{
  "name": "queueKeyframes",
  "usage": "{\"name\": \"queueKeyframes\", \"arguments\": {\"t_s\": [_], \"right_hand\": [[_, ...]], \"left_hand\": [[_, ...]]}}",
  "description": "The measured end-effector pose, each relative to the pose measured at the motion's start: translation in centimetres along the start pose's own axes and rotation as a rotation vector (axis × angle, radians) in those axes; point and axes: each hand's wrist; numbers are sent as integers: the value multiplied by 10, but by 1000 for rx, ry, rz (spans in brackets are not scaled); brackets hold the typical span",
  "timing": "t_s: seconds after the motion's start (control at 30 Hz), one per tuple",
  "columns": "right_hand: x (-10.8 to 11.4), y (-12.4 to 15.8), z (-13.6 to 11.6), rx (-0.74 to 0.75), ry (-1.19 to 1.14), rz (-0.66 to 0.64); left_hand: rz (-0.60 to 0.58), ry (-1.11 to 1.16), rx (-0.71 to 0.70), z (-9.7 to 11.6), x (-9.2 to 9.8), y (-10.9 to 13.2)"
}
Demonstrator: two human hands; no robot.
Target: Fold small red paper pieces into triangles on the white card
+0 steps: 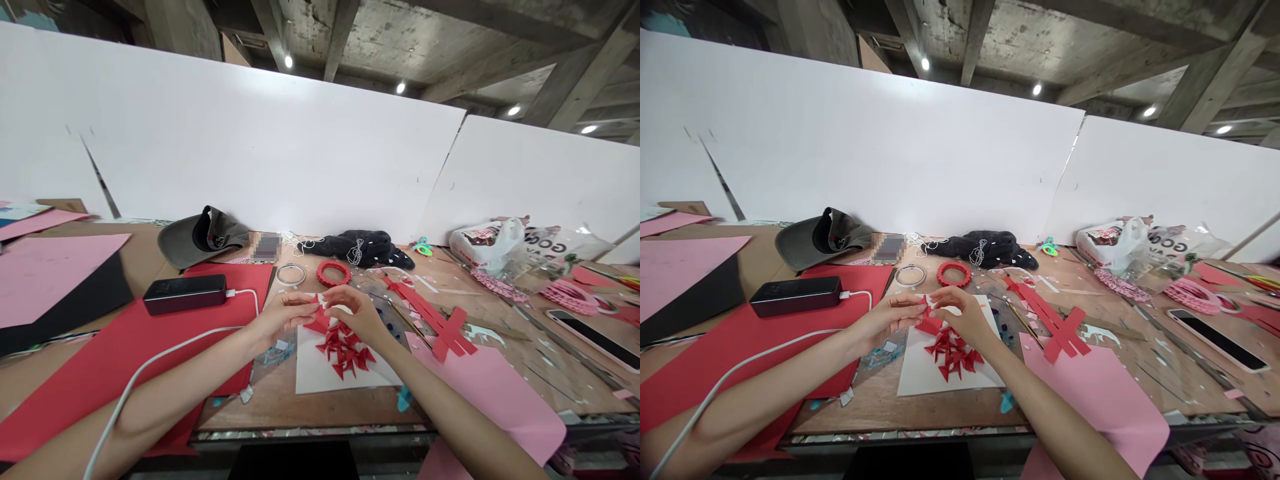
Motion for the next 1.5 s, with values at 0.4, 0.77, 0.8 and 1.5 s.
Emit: {"name": "queueKeyframes", "arguments": {"t_s": [0.4, 0.77, 0.8, 1.5], "right_hand": [[6, -4, 15, -207, -208, -35], [4, -5, 16, -298, -289, -45], [4, -5, 15, -292, -270, -47], [-1, 4, 5, 219, 457, 39]], "left_hand": [[-49, 160, -24, 5, -8, 6], [-66, 242, 36, 6, -9, 5], [-66, 241, 35, 6, -9, 4], [-37, -123, -78, 0, -7, 2]]}}
Point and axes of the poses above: each hand's wrist, its own y-axis away from the middle knuckle, its own x-axis out of the back of the hand, z = x × y, and after that the axes turned 3 degrees about y, right-handed
